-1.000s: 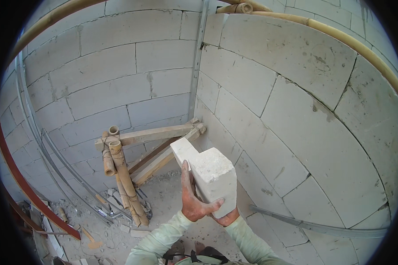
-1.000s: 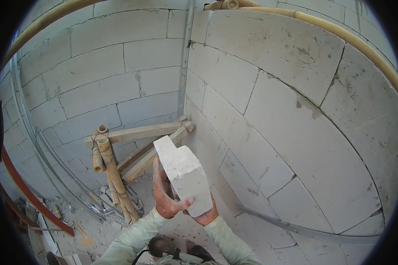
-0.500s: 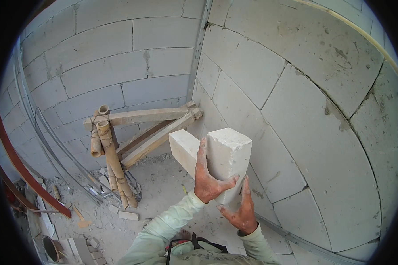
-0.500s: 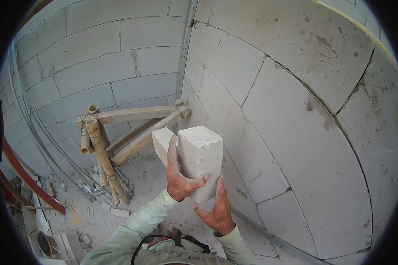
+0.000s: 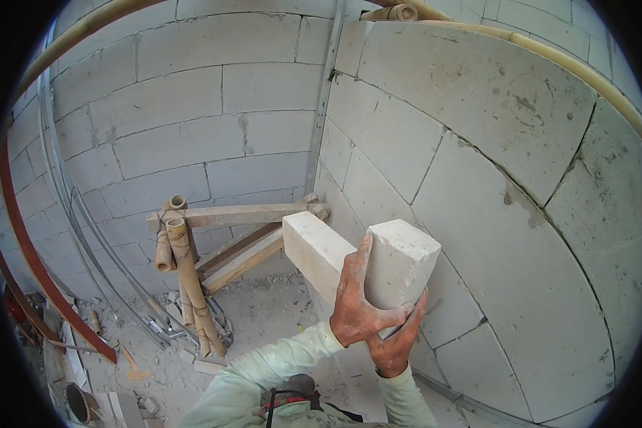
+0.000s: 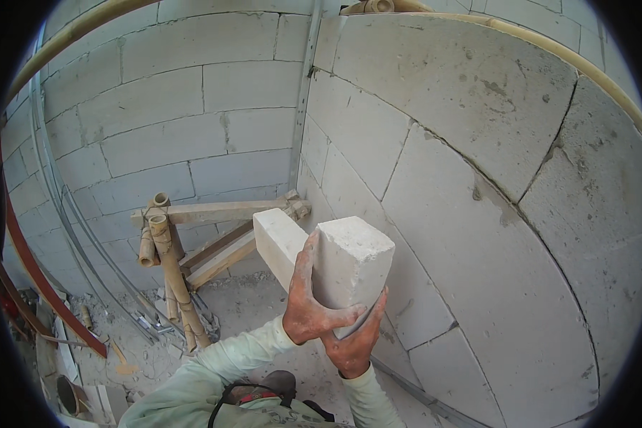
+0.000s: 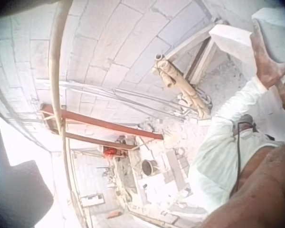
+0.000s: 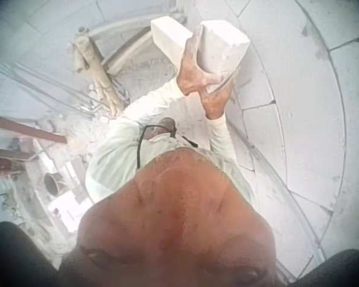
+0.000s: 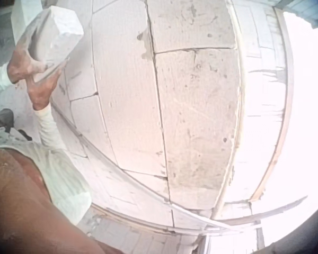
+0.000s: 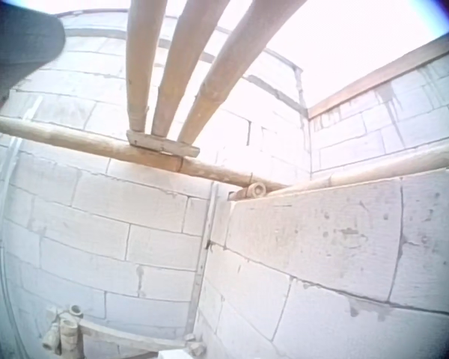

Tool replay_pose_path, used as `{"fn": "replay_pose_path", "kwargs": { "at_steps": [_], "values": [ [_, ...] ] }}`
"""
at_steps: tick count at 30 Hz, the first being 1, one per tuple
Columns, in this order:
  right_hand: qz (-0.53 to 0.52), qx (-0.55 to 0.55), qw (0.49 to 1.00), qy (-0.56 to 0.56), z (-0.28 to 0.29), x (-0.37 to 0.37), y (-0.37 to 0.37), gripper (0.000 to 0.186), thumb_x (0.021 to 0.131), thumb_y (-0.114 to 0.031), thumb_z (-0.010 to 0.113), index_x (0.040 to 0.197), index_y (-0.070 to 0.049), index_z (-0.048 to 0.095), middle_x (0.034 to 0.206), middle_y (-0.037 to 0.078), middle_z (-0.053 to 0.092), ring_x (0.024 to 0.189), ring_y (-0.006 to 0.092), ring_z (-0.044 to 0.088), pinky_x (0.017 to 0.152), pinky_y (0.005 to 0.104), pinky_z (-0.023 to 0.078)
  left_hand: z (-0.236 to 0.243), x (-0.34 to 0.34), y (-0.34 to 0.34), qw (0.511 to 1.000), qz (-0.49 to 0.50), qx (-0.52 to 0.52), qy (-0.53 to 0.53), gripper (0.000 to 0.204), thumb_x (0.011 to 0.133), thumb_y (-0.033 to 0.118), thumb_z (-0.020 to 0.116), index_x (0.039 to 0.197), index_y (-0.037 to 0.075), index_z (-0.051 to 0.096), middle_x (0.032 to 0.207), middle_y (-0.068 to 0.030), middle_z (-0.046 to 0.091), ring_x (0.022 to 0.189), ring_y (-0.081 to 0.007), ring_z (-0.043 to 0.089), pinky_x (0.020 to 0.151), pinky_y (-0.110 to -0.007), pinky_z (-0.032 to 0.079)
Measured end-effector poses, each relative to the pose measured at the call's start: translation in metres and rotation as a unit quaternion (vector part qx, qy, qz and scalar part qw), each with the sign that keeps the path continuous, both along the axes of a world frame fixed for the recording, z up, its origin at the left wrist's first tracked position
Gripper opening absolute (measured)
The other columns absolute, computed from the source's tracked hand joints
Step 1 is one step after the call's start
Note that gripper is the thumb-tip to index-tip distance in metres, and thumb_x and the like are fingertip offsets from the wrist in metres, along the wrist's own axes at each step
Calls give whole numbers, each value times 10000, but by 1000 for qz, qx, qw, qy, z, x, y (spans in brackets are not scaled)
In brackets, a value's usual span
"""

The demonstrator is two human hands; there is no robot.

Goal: The person fits a white stone block into a gap in a partially constructed wall, then sits on the ground and uses a hand saw to cut a line into another stone block.

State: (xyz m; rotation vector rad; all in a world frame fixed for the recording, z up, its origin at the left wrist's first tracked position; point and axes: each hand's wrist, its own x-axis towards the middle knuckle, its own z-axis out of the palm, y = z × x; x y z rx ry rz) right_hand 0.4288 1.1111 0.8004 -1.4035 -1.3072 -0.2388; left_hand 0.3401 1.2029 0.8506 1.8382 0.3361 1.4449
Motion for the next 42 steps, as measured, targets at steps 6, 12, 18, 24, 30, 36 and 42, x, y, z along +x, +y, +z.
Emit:
{"fn": "replay_pose_path", "kwargs": {
  "at_steps": [6,12,18,24,30,36,42],
  "values": [
    [-37,63,997,-3,14,4,11,1048,663,-287,807,1398,150,201,1394,329,323,1291,452,372,1053,492,316,25,4,5,995,7,87,-45,1163,614,304,844,1472,-37,138,1190,-227,405,1073,-374,453,918,-496,413],
    [-97,111,989,-10,43,4,42,1005,717,-376,752,1398,139,222,1412,307,320,1292,423,381,1050,486,321,58,13,32,983,-7,154,-100,1133,601,285,824,1476,-16,170,1138,-236,409,1064,-396,424,914,-542,376],
    [-217,198,954,-59,57,11,93,776,854,-417,605,1338,113,310,1207,253,491,1099,383,532,931,474,422,90,24,70,962,8,241,-129,1097,615,307,831,1456,-44,221,1144,-253,418,1024,-374,472,858,-510,434],
    [-233,276,932,-8,92,15,164,691,899,-406,537,1297,126,346,1220,224,494,1099,378,533,900,472,454,132,27,137,946,-54,299,-117,1090,604,333,822,1477,35,241,1168,-279,415,1091,-465,445,979,-575,362],
    [-113,337,927,117,143,13,219,628,771,-334,644,1230,44,441,1269,243,443,1183,422,473,939,489,440,154,-6,283,889,125,417,-143,1000,710,406,789,1456,10,253,1334,-272,373,1286,-424,378,1084,-568,290],
    [-347,337,838,-254,138,36,251,247,744,48,712,906,-35,546,1353,269,415,1211,396,475,901,439,464,114,38,429,905,-259,-199,-272,905,819,402,721,1425,-53,228,1425,-282,270,1305,-360,361,1039,-453,379],
    [-118,354,928,-4,198,20,260,242,767,34,702,961,-51,583,1305,242,455,1145,377,531,854,401,493,159,56,466,855,-425,-141,-259,684,910,375,626,1347,-80,363,1286,-158,491,1174,-257,508,994,-424,431]
  ]
}}
